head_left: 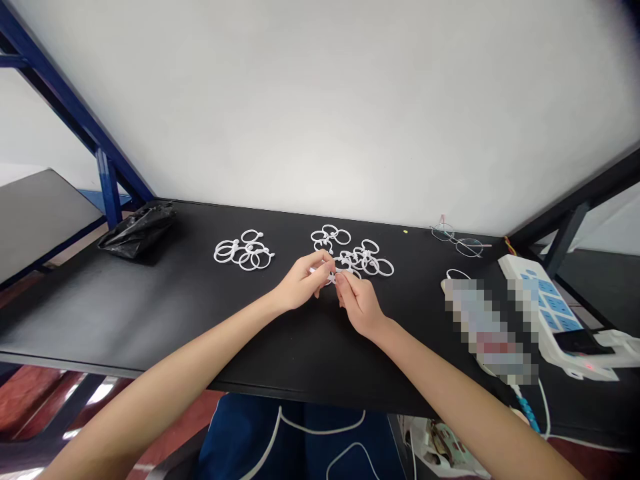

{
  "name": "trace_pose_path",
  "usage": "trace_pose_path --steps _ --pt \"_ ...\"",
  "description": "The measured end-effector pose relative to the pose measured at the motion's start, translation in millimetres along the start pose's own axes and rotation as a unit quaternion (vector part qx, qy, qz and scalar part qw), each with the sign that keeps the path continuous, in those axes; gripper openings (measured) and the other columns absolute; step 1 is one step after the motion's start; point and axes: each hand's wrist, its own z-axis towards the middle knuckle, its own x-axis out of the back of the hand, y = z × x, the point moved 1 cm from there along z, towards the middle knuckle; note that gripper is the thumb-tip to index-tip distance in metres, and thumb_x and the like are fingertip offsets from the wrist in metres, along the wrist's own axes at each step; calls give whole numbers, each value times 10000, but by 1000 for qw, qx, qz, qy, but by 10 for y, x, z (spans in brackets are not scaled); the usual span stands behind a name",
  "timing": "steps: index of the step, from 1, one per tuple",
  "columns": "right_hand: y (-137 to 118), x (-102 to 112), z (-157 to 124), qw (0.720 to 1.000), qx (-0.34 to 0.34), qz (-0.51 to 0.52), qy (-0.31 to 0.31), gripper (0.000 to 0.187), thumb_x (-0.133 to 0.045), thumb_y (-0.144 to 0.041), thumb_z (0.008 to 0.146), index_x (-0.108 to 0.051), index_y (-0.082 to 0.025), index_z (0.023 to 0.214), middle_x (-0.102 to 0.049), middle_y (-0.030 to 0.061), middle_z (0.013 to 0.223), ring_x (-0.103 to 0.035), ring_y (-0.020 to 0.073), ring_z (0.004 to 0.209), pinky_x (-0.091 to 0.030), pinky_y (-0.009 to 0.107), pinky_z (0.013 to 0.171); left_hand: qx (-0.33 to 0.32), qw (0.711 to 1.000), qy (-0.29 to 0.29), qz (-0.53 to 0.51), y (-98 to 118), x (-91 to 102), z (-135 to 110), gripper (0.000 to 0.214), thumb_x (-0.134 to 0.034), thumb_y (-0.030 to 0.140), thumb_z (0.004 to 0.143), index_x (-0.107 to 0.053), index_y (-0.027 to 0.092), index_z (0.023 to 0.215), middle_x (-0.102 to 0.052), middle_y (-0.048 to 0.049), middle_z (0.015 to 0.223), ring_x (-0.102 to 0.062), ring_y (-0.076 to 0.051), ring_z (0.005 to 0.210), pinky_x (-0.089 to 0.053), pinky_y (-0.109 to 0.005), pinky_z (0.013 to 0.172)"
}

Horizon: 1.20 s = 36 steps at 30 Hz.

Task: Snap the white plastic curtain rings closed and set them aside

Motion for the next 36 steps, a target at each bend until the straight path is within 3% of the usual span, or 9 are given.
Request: trace_pose_path --steps 7,11,19,23,27,30,36 --pt "21 0 -17 1000 -7 1 3 387 -308 -398 1026 -377 -214 692 -384 -47 533 -397 101 458 -315 258 481 29 997 -3 65 54 -4 -28 321 -436 358 930 -549 142 720 -498 41 557 -417 -48 446 -364 -174 463" --pt "19 6 -17 1000 -4 -7 8 384 -314 -386 1026 -389 -212 691 -402 -45 528 -404 100 454 -312 257 480 30 997 -12 73 57 11 -27 357 -433 406 940 -555 144 730 -514 37 580 -436 -57 442 -391 -196 478" --pt "8 11 -1 1000 3 1 22 362 -331 -356 1025 -430 -206 710 -420 -48 523 -412 96 452 -329 249 486 28 984 -79 155 156 11 -44 448 -388 440 967 -536 150 660 -536 24 627 -467 -75 528 -389 -210 551" --pt "5 18 1 1000 -1 2 30 359 -324 -336 1027 -430 -206 710 -419 -49 520 -415 96 454 -347 247 498 40 982 -78 170 180 -19 -50 451 -313 413 985 -572 164 713 -538 25 601 -460 -98 563 -374 -224 578" --pt "-11 14 1 1000 9 -9 26 358 -333 -333 1023 -428 -206 703 -423 -43 541 -417 97 468 -344 248 501 20 978 -49 204 190 14 -38 406 -306 340 974 -490 170 655 -528 23 624 -452 -104 580 -371 -236 594" --pt "-32 7 5 999 8 -24 22 365 -362 -332 1013 -408 -206 674 -405 -46 535 -397 93 463 -329 250 495 -22 950 8 312 199 71 -31 281 -359 287 956 -457 182 714 -512 31 661 -428 -103 576 -340 -239 577" --pt "-79 6 8 999 12 -23 21 313 -392 -299 1000 -469 -198 714 -379 -62 518 -363 84 445 -324 243 491 -83 851 75 513 222 170 -18 185 -351 270 991 -486 186 897 -575 -23 875 -505 -130 666 -332 -243 561"
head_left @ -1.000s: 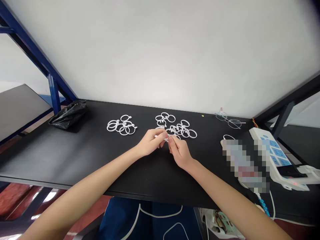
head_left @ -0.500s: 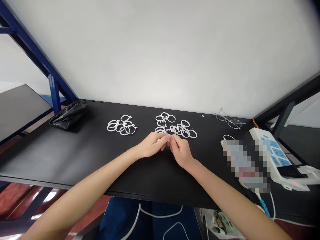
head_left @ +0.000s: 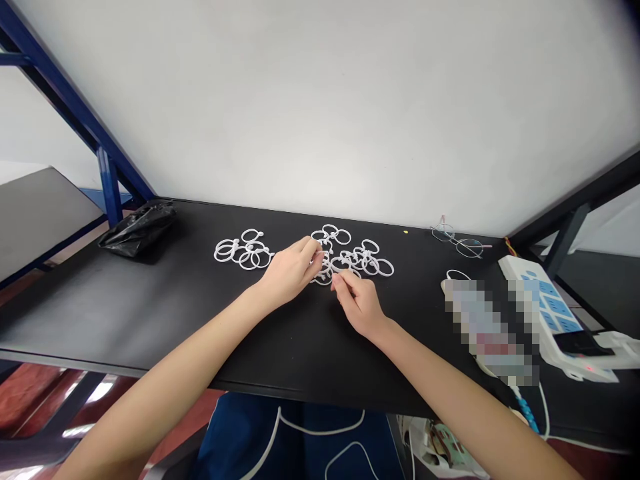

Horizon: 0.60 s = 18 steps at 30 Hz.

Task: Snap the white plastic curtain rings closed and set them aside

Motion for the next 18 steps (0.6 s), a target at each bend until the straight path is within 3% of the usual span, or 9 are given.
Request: trace_pose_path --steps 7,13,18 --pt "-5 8 -1 1000 8 -13 3 304 -409 -284 991 -499 -193 716 -349 -66 519 -354 83 451 -326 240 501 46 969 -54 237 -172 1 40 269 -291 258 1019 -529 138 987 -600 -109 954 -546 -237 903 -375 -281 583" --pt "-8 8 0 1000 12 -17 -1 311 -408 -304 987 -501 -198 710 -346 -60 527 -341 89 451 -310 250 492 90 942 -108 303 -307 29 23 255 -360 187 973 -600 99 969 -635 -167 952 -570 -302 939 -428 -380 761" --pt "-9 0 -5 1000 3 -22 -14 326 -404 -336 987 -505 -200 709 -380 -48 545 -353 93 462 -319 253 497 102 941 -124 299 -369 31 3 268 -386 179 934 -642 100 938 -640 -191 980 -564 -340 968 -419 -412 763"
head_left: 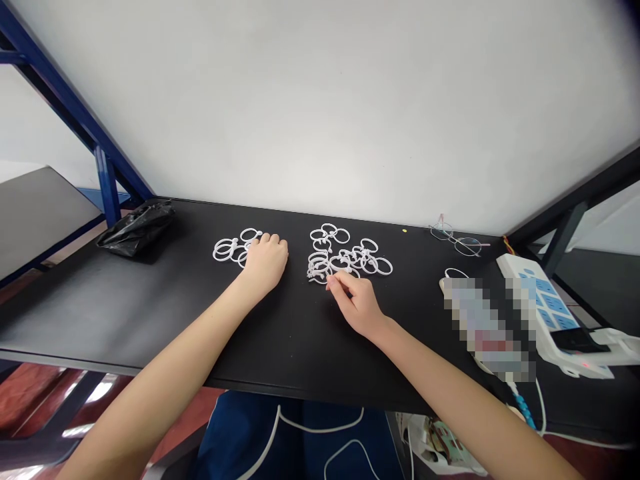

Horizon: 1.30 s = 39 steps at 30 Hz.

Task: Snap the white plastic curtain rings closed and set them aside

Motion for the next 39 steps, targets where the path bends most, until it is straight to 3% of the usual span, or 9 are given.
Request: trace_pose_path --steps 23,27,34,39 --pt "16 -14 -15 1000 -4 -11 -17 339 -414 -352 985 -529 -195 708 -430 -36 563 -387 98 480 -340 252 520 -15 1000 15 13 142 27 -38 210 -426 88 884 -592 111 1010 -621 -167 995 -558 -314 964 -410 -386 750" --pt "22 -20 -13 1000 -5 -13 -18 344 -414 -360 985 -526 -197 704 -441 -32 568 -396 103 489 -350 255 528 -28 999 21 -8 184 40 -25 210 -403 110 915 -588 130 1013 -627 -146 992 -559 -291 950 -412 -375 750" --pt "2 -21 -3 999 -2 -20 -26 357 -431 -342 976 -482 -196 654 -454 -31 565 -411 100 497 -347 252 524 -118 989 38 -77 271 -51 -22 213 -380 154 956 -590 153 990 -611 -98 970 -563 -234 902 -439 -333 744" --pt "-7 -34 4 999 -5 -33 -37 359 -439 -336 966 -490 -197 640 -467 -34 548 -412 98 482 -349 250 511 -111 984 39 -133 294 -93 -22 213 -388 144 945 -597 170 975 -602 -77 946 -565 -209 896 -461 -305 722"
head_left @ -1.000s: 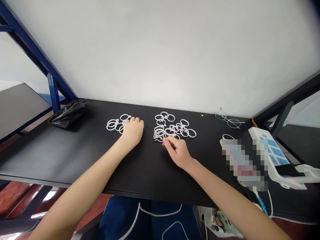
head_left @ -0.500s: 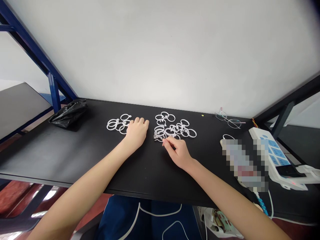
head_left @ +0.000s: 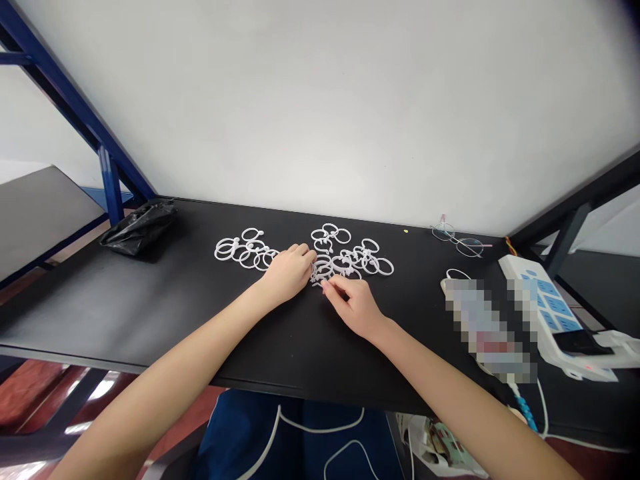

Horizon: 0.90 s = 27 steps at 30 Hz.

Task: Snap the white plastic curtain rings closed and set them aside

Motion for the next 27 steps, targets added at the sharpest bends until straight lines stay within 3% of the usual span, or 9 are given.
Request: trace_pose_path --steps 5,9,16,27 --pt "20 -6 5 999 -24 -8 40 125 -619 -327 863 -628 -205 841 -495 -60 507 -452 102 460 -400 242 528 3 1000 1 -9 -2 6 8 213 -396 140 935 -604 165 972 -600 -79 952 -569 -212 910 -472 -302 703" --pt "48 -2 30 996 -77 -47 21 186 -667 -256 823 -669 -203 1001 -551 -61 539 -502 111 479 -432 247 562 -6 1000 6 -18 -7 -9 5 206 -408 145 931 -606 163 987 -600 -79 970 -570 -214 925 -480 -309 725" --pt "97 -11 53 992 -85 -90 -12 145 -607 -164 848 -681 -203 967 -543 -62 555 -494 106 487 -400 242 570 -21 999 18 -32 -10 -23 -2 173 -438 177 929 -604 166 975 -602 -74 981 -568 -213 926 -479 -310 726" --pt "77 0 48 991 -89 -99 -29 99 -553 -177 877 -645 -210 865 -522 -57 572 -484 105 514 -350 229 561 -31 999 24 -36 -21 -62 10 167 -452 189 940 -613 161 975 -606 -69 992 -563 -213 922 -484 -316 746"
